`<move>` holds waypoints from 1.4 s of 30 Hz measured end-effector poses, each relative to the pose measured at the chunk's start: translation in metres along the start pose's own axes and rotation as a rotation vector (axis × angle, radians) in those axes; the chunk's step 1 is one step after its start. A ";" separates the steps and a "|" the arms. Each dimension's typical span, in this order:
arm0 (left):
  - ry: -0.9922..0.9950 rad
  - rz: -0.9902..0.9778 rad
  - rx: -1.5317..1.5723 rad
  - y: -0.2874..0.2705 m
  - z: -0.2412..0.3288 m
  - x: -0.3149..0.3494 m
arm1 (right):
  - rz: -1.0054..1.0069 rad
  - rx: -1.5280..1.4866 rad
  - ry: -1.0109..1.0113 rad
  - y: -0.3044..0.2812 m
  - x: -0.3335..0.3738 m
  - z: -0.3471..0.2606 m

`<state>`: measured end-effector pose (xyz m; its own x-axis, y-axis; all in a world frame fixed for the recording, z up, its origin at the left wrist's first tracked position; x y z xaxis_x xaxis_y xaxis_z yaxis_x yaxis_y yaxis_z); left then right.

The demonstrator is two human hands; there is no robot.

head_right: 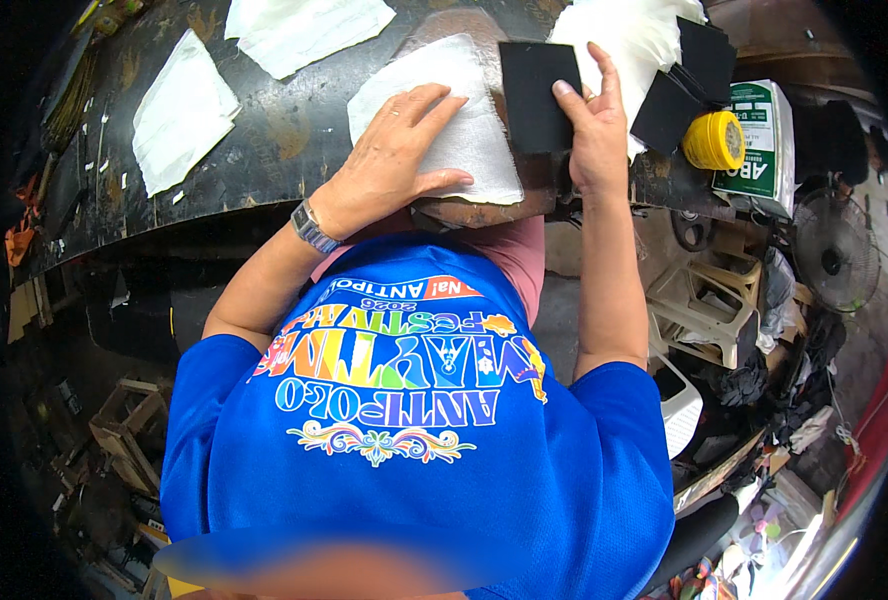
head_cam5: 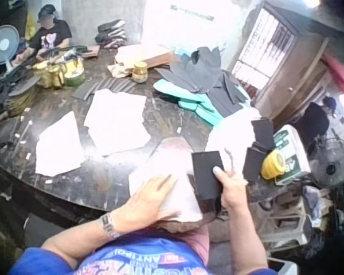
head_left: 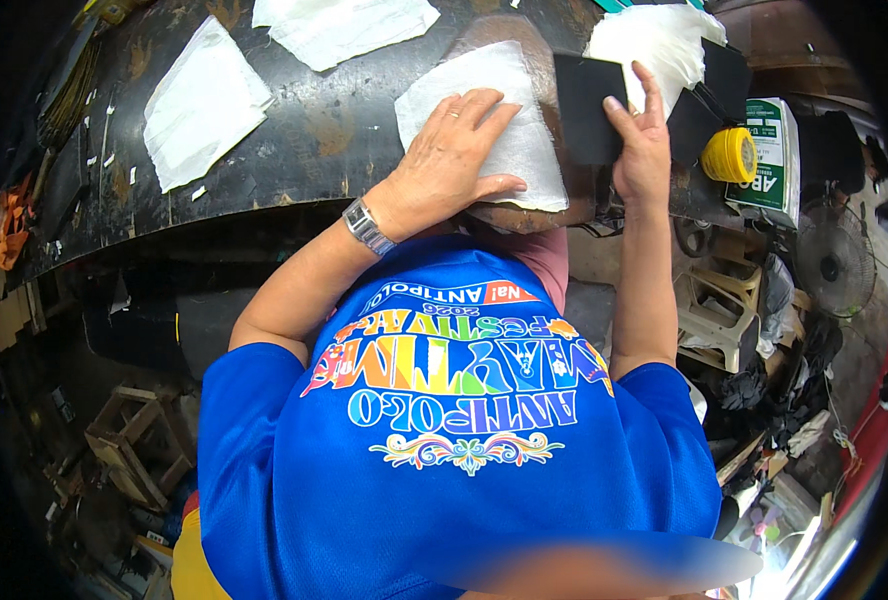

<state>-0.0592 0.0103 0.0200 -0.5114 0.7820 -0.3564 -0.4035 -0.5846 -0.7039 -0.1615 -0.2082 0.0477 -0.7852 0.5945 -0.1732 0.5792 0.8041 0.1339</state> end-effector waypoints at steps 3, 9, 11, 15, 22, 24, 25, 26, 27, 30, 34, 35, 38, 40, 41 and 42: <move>0.010 -0.019 -0.094 0.002 -0.003 0.002 | -0.016 0.019 0.030 -0.001 0.016 0.015; 0.105 0.007 -0.068 0.003 -0.003 -0.005 | -0.010 0.068 0.001 0.003 0.024 0.020; 0.105 0.008 -0.074 0.005 -0.003 -0.007 | -0.027 0.070 0.005 0.004 0.022 0.020; 0.102 0.015 -0.073 0.006 -0.004 -0.009 | -0.049 0.067 0.004 0.006 0.019 0.021; 0.083 0.035 -0.099 0.005 -0.004 -0.013 | -0.047 0.130 0.059 0.005 0.015 0.026; 0.066 0.023 -0.118 0.007 -0.005 -0.014 | -0.049 0.132 0.060 0.006 0.013 0.027; 0.066 0.025 -0.132 0.007 -0.005 -0.015 | -0.043 0.141 0.068 0.005 0.013 0.027; 0.064 0.028 -0.148 0.008 -0.005 -0.016 | -0.045 0.146 0.064 0.006 0.012 0.027; 0.064 0.032 -0.165 0.009 -0.005 -0.016 | -0.039 0.159 0.067 0.006 0.012 0.028; 0.064 0.026 -0.227 0.013 -0.005 -0.019 | -0.031 0.196 0.079 0.005 0.010 0.028; 0.053 0.000 -0.272 0.016 -0.006 -0.022 | -0.064 0.288 0.117 0.004 0.006 0.027; 0.053 -0.008 -0.285 0.017 -0.006 -0.023 | -0.070 0.288 0.112 0.004 0.004 0.027; 0.053 -0.014 -0.308 0.016 -0.006 -0.023 | -0.090 0.298 0.114 0.005 0.000 0.026; 0.055 -0.009 -0.314 0.016 -0.005 -0.024 | -0.104 0.319 0.140 0.004 -0.001 0.025; 0.057 -0.006 -0.316 0.016 -0.005 -0.024 | -0.114 0.326 0.144 0.003 -0.002 0.024; 0.056 -0.012 -0.330 0.016 -0.005 -0.025 | -0.123 0.333 0.147 0.003 -0.002 0.023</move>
<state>-0.0494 -0.0173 0.0142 -0.4620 0.8043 -0.3736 -0.1367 -0.4808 -0.8661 -0.1533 -0.2069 0.0264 -0.8624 0.5056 -0.0232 0.4989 0.8415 -0.2074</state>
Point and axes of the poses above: each hand's wrist, its own x-axis away from the middle knuckle, its own y-axis out of the palm, z = x × y, the point moved 3 cm from there along -x, towards the middle knuckle, and after that the axes turned 9 degrees about -y, right-handed, at the moved point
